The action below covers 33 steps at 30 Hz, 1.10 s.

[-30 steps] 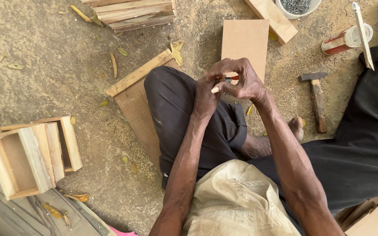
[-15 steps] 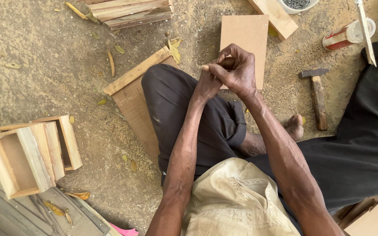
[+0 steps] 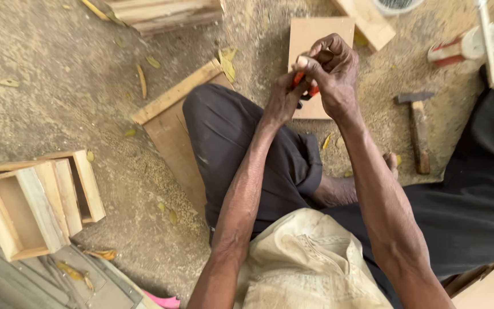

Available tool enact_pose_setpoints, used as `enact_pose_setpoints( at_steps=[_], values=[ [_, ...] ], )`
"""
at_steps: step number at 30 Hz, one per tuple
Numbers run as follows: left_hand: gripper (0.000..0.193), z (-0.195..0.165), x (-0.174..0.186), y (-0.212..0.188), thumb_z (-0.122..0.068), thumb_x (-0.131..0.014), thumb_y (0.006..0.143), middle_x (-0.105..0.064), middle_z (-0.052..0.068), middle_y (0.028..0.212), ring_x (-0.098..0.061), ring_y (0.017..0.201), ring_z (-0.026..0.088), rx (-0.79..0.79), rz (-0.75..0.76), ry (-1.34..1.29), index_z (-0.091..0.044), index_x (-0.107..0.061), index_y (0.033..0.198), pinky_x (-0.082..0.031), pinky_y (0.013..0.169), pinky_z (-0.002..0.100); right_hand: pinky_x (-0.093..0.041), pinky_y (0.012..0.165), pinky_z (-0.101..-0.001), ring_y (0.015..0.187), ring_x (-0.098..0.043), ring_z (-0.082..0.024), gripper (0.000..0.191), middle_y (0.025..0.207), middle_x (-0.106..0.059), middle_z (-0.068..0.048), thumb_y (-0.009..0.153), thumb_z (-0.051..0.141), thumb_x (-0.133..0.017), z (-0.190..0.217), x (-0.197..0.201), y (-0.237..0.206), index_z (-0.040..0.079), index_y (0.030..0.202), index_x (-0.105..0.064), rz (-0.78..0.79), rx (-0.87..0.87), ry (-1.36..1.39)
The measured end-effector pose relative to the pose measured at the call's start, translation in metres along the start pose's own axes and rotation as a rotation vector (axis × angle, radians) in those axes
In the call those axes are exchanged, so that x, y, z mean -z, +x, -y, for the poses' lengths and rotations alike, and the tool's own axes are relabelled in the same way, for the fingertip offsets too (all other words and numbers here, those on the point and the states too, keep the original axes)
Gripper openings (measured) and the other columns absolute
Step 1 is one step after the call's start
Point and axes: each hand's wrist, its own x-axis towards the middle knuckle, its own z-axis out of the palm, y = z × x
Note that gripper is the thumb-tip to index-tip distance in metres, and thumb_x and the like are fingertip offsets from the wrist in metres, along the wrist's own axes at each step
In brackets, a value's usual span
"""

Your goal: The person sits on the ground assembling small wooden boxes. They take nails from a bowl, position a wooden panel on a box, and hammer nails in, using pliers to hold or pull nails, then set finished boxes on a stack.

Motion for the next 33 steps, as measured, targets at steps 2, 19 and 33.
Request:
enact_pose_setpoints(
  at_steps=[2, 19, 33],
  values=[
    [0.037, 0.003, 0.002, -0.004, -0.035, -0.050, 0.108, -0.073, 0.007, 0.081, -0.072, 0.069, 0.014, -0.092, 0.005, -0.028, -0.003, -0.068, 0.111, -0.063, 0.059, 0.030, -0.064, 0.076, -0.0280, 0.087, -0.071, -0.012, 0.015, 0.103, -0.071, -0.010, 0.103, 0.004, -0.074, -0.004, -0.002, -0.009, 0.003, 0.111, -0.061, 0.049, 0.061, -0.023],
    [0.058, -0.007, 0.030, 0.034, -0.043, -0.063, 0.098, -0.063, 0.017, 0.137, -0.064, 0.127, 0.028, -0.083, 0.600, -0.064, -0.010, -0.043, 0.141, -0.057, 0.106, 0.046, -0.056, 0.060, -0.0282, 0.079, -0.068, -0.015, 0.029, 0.111, -0.076, -0.008, 0.109, 0.027, -0.061, -0.022, 0.022, -0.043, 0.011, 0.133, -0.066, -0.200, -0.090, -0.027],
    [0.102, 0.022, 0.026, 0.115, -0.045, -0.097, 0.067, -0.051, 0.021, 0.142, -0.052, 0.129, 0.038, -0.231, 0.046, 0.843, -0.004, -0.047, 0.145, -0.049, 0.105, 0.052, -0.061, 0.105, -0.0473, 0.128, -0.065, -0.023, 0.061, 0.137, -0.065, -0.014, 0.114, 0.039, -0.061, 0.017, 0.079, -0.150, 0.017, 0.166, -0.036, -0.439, 0.034, 0.160]
  ],
)
